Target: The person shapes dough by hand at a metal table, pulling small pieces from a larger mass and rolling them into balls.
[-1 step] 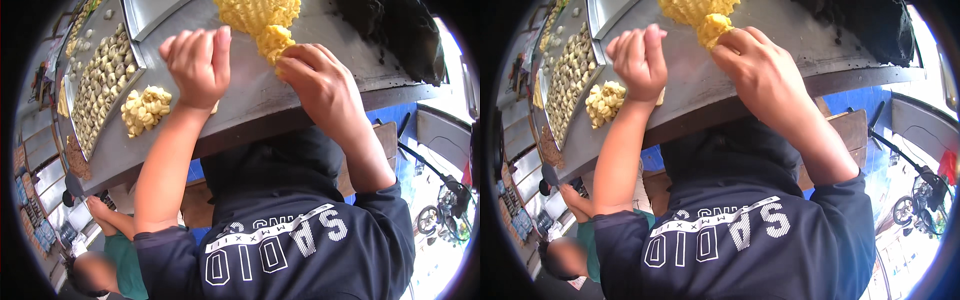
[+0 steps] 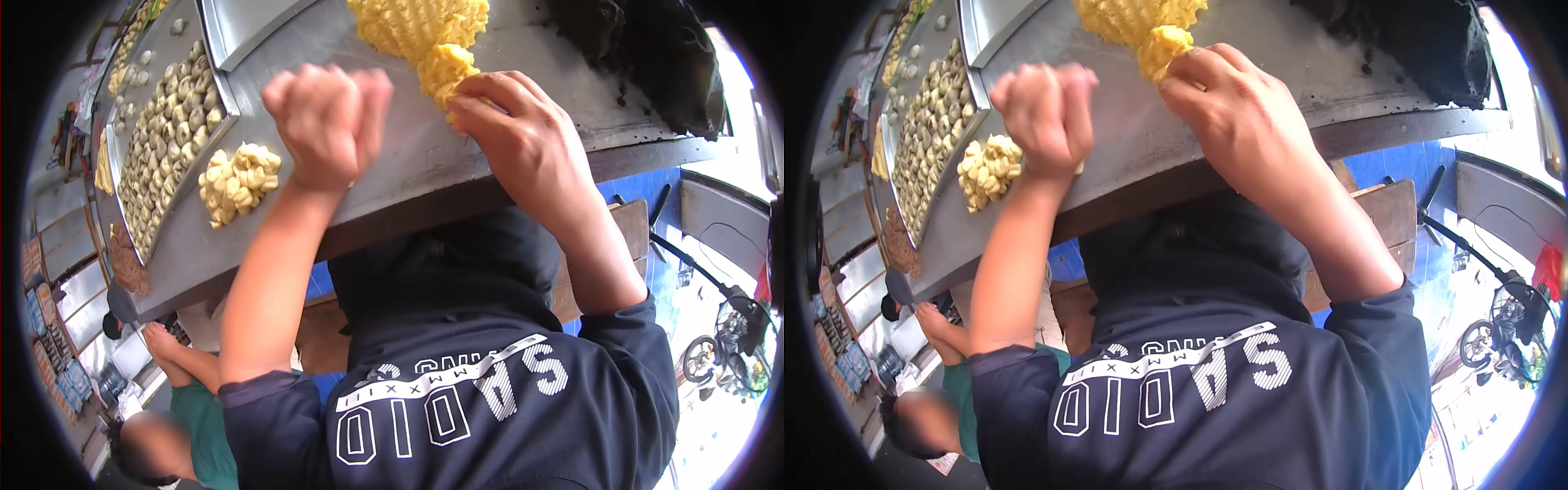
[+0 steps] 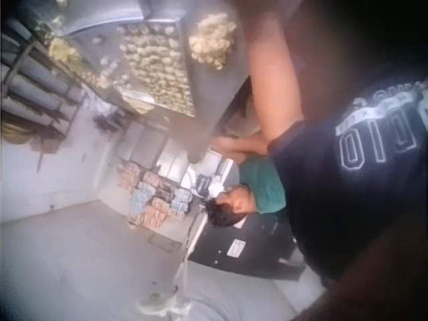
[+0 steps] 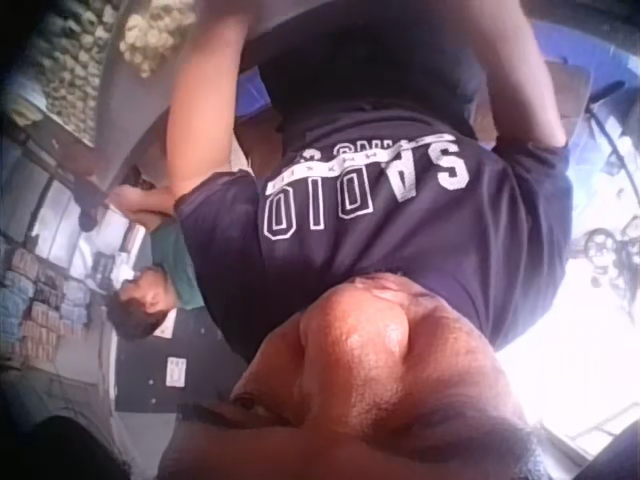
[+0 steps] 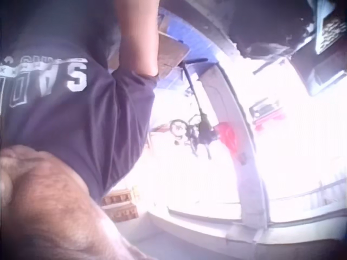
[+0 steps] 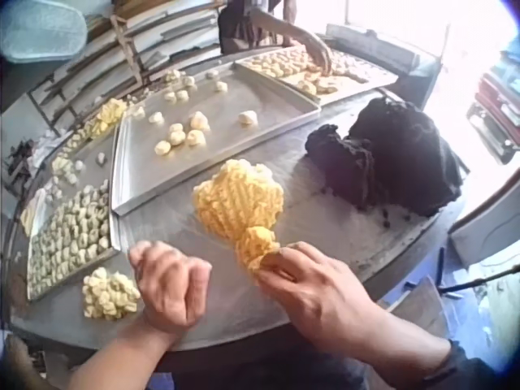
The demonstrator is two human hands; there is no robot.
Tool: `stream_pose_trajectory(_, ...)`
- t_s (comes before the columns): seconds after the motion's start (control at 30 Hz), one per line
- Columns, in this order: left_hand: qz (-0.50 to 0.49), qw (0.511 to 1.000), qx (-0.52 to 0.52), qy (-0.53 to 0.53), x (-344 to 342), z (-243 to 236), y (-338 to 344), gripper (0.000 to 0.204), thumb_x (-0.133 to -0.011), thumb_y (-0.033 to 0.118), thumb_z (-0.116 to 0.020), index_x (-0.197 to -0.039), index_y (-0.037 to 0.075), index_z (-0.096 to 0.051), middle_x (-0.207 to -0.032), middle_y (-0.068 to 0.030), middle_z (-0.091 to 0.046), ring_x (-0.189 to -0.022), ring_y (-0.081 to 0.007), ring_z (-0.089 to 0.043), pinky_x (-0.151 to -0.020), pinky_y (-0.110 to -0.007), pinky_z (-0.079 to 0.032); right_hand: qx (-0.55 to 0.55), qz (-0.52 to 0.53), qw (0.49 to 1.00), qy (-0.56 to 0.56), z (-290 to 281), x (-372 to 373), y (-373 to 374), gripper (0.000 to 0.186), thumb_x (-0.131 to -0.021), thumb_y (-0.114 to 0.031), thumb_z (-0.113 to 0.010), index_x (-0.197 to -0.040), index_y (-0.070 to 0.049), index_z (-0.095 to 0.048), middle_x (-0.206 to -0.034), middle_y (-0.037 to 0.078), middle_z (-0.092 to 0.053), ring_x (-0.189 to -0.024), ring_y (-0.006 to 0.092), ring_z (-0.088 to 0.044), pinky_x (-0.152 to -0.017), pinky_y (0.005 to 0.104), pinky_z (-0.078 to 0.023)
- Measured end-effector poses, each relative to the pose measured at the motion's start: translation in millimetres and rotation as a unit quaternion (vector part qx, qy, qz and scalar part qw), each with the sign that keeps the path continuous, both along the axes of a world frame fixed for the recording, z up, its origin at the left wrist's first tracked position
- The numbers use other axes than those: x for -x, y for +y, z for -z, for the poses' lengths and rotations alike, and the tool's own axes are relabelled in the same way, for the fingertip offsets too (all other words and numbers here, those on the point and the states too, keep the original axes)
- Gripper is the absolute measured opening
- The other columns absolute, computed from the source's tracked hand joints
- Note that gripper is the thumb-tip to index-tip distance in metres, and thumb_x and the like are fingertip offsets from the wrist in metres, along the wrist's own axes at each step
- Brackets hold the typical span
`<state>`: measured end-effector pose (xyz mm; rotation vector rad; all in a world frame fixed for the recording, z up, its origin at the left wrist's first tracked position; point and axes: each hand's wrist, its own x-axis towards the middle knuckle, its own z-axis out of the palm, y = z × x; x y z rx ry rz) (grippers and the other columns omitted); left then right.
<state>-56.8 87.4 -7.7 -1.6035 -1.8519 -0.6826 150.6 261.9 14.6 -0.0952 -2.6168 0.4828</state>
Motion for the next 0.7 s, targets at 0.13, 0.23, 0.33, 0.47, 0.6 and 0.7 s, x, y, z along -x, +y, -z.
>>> stream_pose_trajectory(0.13, 0.069, 0.993, 0.037, -0.092, -5, 5, 11, 0.024, -0.109, 0.026, -0.078, -0.09, 0.01, -0.078, -0.073, -0.0036, -0.06, -0.07, -0.0261, -0.06, -0.085, -0.041, -0.049, -0.027, -0.022, 0.999, -0.019, 4, 14, -14, 0.02, -0.098, -0.012, -0.081, -0.118, -0.009, -0.079, -0.117, 0.008, -0.073, -0.11, 0.0291, -0.073, -0.092, 0.0427, -0.064)
stream_pose_trajectory(0.23, -0.052, 0.802, -0.06, -0.592, 4, -28, -13, 0.024, -0.112, 0.027, -0.077, -0.102, 0.007, -0.085, -0.062, -0.0057, -0.057, -0.059, -0.0273, -0.059, -0.073, -0.041, -0.047, -0.038, -0.016, 0.997, -0.064, -1, 17, -8, 0.022, -0.096, -0.016, -0.084, -0.117, -0.011, -0.078, -0.113, 0.008, -0.069, -0.106, 0.03, -0.07, -0.09, 0.0432, -0.063)
stream_pose_trajectory(0.33, -0.148, 0.958, 0.09, -0.229, -10, -29, -78, 0.024, -0.11, 0.03, -0.08, -0.113, 0.007, -0.089, -0.069, -0.0036, -0.058, -0.068, -0.0259, -0.061, -0.073, -0.041, -0.045, 0.036, -0.05, 0.995, -0.079, -12, 7, 0, 0.012, -0.095, -0.017, -0.082, -0.099, -0.009, -0.074, -0.109, 0.008, -0.069, -0.106, 0.0322, -0.071, -0.09, 0.0452, -0.064)
stream_pose_trajectory(0.47, -0.251, 0.946, 0.194, -0.075, -58, -12, -106, 0.017, -0.105, 0.023, -0.085, -0.113, 0.008, -0.09, -0.106, -0.0059, -0.07, -0.101, -0.0276, -0.07, -0.082, -0.045, -0.052, 0.051, 0.032, 0.998, -0.018, -15, -8, -11, 0.019, -0.093, -0.008, -0.076, -0.112, -0.007, -0.078, -0.118, 0.012, -0.074, -0.111, 0.0355, -0.072, -0.097, 0.0473, -0.063)
stream_pose_trajectory(0.6, -0.194, 0.912, 0.057, -0.357, -60, -6, -96, 0.011, -0.107, 0.01, -0.081, -0.109, 0.0, -0.078, -0.118, -0.0149, -0.07, -0.109, -0.0344, -0.071, -0.101, -0.046, -0.057, 0.119, -0.053, 0.99, -0.048, -12, -11, -25, 0.028, -0.091, -0.006, -0.086, -0.119, -0.006, -0.083, -0.133, 0.011, -0.074, -0.119, 0.0352, -0.073, -0.103, 0.0477, -0.062)
stream_pose_trajectory(0.7, -0.157, 0.925, 0.083, -0.336, -66, -6, -101, 0.01, -0.115, 0.004, -0.069, -0.122, -0.002, -0.065, -0.132, -0.0202, -0.077, -0.117, -0.0299, -0.075, -0.104, -0.043, -0.059, 0.066, 0.001, 0.997, -0.034, -14, -9, -31, 0.029, -0.091, -0.002, -0.082, -0.12, -0.004, -0.082, -0.124, 0.012, -0.076, -0.116, 0.035, -0.073, -0.099, 0.0469, -0.063)
